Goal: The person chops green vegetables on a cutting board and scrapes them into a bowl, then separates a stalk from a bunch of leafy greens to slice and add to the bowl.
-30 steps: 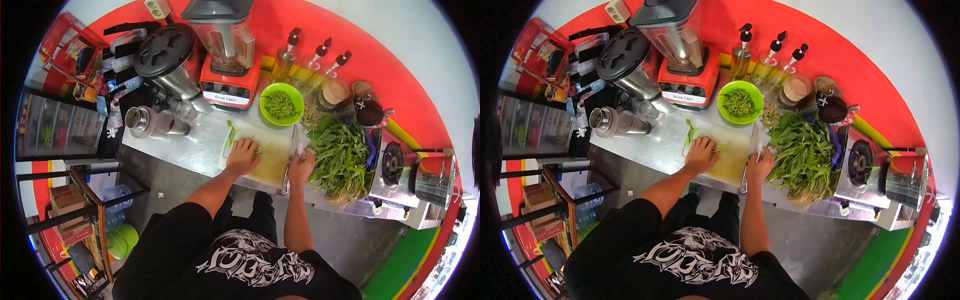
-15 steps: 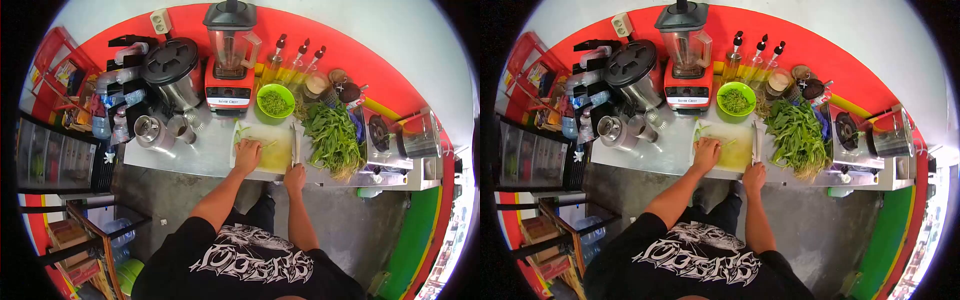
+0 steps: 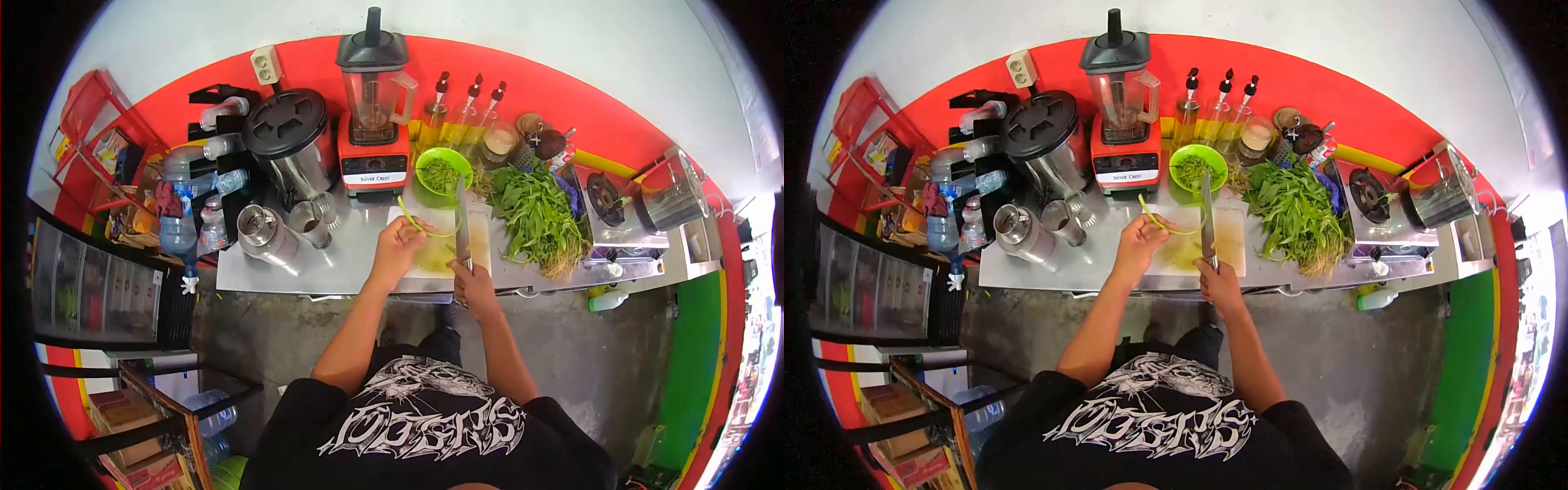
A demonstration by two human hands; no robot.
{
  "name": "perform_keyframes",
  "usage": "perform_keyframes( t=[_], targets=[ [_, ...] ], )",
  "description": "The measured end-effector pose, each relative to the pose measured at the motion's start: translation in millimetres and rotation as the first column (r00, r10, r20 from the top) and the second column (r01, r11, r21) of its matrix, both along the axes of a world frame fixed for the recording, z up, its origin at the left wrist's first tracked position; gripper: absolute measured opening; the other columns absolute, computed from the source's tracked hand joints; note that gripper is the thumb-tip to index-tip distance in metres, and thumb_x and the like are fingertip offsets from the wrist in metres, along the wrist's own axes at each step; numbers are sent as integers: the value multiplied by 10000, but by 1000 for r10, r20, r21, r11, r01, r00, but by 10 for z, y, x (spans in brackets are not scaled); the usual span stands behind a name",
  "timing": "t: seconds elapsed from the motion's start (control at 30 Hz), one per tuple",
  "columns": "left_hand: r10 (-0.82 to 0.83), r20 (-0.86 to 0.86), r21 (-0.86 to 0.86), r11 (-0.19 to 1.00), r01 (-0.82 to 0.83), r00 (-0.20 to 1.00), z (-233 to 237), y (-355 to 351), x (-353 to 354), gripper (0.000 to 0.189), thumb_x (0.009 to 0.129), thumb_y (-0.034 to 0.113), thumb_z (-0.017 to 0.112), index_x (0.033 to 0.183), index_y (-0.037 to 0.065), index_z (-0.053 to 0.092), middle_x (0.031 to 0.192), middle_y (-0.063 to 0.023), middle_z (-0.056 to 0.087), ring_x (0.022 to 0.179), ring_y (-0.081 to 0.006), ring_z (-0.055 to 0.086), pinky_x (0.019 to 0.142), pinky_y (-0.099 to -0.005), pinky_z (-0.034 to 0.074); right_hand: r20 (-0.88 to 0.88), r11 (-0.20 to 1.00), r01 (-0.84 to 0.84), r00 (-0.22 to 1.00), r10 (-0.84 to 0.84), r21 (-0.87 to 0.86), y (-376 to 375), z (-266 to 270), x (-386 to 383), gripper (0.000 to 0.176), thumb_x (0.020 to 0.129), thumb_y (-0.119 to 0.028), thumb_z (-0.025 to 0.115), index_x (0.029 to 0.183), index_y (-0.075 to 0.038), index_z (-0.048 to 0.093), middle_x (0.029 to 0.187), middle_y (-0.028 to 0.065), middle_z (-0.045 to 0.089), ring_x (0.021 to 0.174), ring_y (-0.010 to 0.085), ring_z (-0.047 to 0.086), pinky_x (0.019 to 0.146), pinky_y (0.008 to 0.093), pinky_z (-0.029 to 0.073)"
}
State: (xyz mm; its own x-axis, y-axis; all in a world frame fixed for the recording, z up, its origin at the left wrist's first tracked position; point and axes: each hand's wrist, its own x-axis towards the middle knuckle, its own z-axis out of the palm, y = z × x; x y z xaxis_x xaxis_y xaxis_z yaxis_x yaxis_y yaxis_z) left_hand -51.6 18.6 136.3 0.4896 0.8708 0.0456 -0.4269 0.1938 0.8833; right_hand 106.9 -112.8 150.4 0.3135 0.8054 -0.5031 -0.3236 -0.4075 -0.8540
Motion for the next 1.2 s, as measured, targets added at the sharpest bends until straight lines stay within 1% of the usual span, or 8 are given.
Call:
perform_keyframes(
  t=[0.13,0.33,0.43,0.53,0.57,0.67,0.87,1.2],
  targets=[
    [-172,-14,-98,981,170,985,129,-109,-55,186,941,-16,657,1111,49,619,1104,-117,739,1027,-150,681,952,-295,528,-342,964,163,936,-84,210,125,161,-151,185,1022,-229,627,1060,-48,613,605,-49,367,475,64,352,426,252,276],
    [-218,17,-174,960,217,976,104,-106,-95,259,930,-32,663,1176,28,614,1139,-122,731,1087,-174,668,975,-307,518,-300,902,248,943,-141,354,212,265,-204,201,1044,-225,604,1077,-26,604,611,-49,374,475,61,353,440,240,309],
    [-19,-137,-121,993,2,990,78,-49,-115,477,914,44,711,1364,17,554,1327,-113,638,1218,-173,587,1048,-332,462,-186,912,230,967,-174,341,216,336,-184,210,1039,-209,613,1066,-1,604,610,-46,399,480,59,374,444,239,327],
    [590,-562,589,777,-221,580,9,-59,-109,558,888,161,759,1387,12,561,1294,-161,636,1189,-255,600,1057,-363,432,-22,925,195,980,-199,327,215,349,-188,222,1023,-203,640,991,17,630,598,-38,450,464,56,391,430,243,321],
    [588,-562,589,778,-218,582,-15,-24,-101,558,888,161,759,1387,12,561,1294,-161,636,1189,-255,600,1057,-363,432,-21,924,199,979,-203,326,219,347,-188,222,1023,-203,640,991,17,630,598,-38,450,464,56,391,430,243,321],
    [313,-449,690,716,102,837,233,-61,-84,411,917,161,717,1294,15,644,1255,-164,651,1178,-274,601,1060,-373,426,19,936,172,982,-187,307,197,396,-229,214,1006,-199,665,942,4,649,585,-39,465,449,51,389,418,241,300],
    [-156,-287,101,976,192,945,358,-190,122,226,1011,111,596,1144,-31,711,999,-31,699,892,-101,624,829,-256,486,116,966,1,993,-32,257,149,431,-221,330,949,-227,741,718,-95,547,591,-64,458,491,39,380,445,252,276],
    [-94,-305,169,974,151,948,443,-181,250,89,958,73,656,923,-9,661,815,-9,664,740,-60,584,660,-232,452,318,981,-43,948,-20,188,30,340,-148,350,955,-243,727,706,-68,555,572,-63,425,520,48,359,469,294,279]
  ],
)
